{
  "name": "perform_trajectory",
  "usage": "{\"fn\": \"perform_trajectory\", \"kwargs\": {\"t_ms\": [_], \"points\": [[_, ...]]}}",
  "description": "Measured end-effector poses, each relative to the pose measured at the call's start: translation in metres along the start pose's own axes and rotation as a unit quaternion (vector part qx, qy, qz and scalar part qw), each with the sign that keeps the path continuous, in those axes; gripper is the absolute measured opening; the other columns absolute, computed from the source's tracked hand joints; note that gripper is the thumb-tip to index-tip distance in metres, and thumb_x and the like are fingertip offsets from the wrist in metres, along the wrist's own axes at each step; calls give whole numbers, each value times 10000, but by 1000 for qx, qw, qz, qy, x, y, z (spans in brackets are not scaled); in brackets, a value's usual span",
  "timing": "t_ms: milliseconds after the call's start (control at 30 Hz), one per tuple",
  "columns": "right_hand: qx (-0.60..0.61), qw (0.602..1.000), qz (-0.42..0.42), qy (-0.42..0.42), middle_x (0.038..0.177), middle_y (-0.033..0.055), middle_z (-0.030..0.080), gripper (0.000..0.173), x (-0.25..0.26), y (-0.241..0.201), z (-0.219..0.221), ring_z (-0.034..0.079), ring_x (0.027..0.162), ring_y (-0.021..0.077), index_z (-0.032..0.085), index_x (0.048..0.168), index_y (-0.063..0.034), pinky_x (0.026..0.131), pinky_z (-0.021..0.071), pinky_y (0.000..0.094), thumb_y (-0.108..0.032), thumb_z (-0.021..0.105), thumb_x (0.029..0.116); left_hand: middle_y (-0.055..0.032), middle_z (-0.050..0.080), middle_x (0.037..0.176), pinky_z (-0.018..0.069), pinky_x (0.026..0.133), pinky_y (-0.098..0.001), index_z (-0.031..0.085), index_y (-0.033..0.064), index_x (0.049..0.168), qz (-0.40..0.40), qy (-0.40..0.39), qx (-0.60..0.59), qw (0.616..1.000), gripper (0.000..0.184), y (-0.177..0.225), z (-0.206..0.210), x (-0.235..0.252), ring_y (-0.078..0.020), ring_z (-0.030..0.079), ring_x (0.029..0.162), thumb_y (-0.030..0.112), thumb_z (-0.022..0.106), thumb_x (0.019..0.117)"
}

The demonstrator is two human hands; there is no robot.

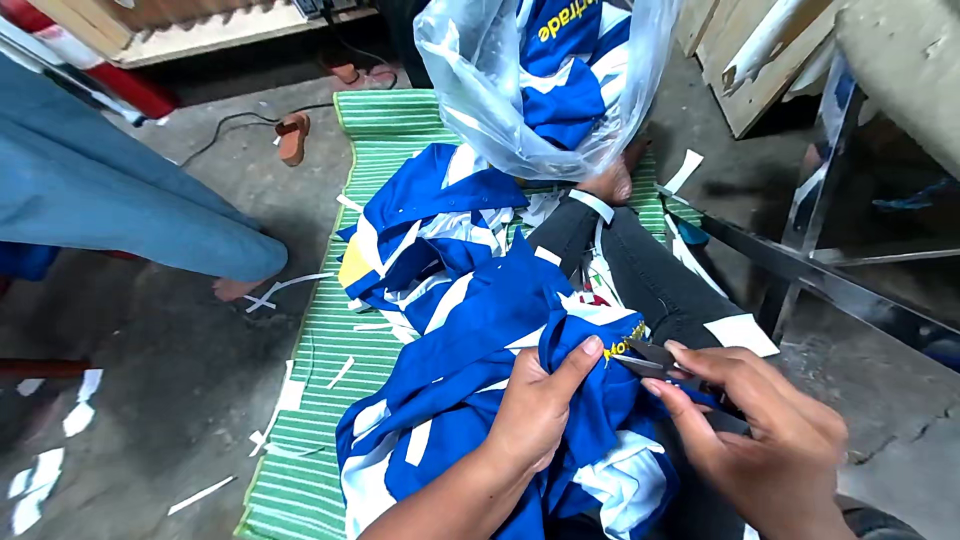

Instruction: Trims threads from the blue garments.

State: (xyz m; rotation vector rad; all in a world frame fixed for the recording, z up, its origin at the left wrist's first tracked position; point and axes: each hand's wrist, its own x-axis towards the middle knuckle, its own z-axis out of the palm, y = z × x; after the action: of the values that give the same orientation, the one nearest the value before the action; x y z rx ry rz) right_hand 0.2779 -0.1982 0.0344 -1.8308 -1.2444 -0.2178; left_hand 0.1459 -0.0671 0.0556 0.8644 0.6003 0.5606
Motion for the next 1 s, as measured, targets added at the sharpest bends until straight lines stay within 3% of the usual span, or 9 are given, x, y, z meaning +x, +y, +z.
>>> {"fn": "perform_trajectory", "kwargs": {"t_ms": [300,533,1000], "points": [[-12,1000,3,6,901,93,745,291,-1,1,2,670,791,90,771,1042,-23,674,512,195,-297,707,966,-59,740,901,593,871,-302,689,7,990,7,-12,6,1000,168,-3,-2,0,-103,720,876,36,528,1031],[47,998,43,3,899,71,734,315,-5,0,11,627,773,-5,757,1036,-9,656,478,110,-310,709,955,-61,744,930,593,887,-311,680,6,1026,18,-10,3,1000,153,-4,-3,0,-110,723,897,39,531,1032],[22,999,33,31,898,81,734,297,-10,1,13,652,798,35,763,1035,-13,679,503,138,-293,718,949,-55,745,927,591,887,-308,690,11,1010,20,-11,7,1000,168,-9,-5,0,-104,720,900,33,525,1031]]}}
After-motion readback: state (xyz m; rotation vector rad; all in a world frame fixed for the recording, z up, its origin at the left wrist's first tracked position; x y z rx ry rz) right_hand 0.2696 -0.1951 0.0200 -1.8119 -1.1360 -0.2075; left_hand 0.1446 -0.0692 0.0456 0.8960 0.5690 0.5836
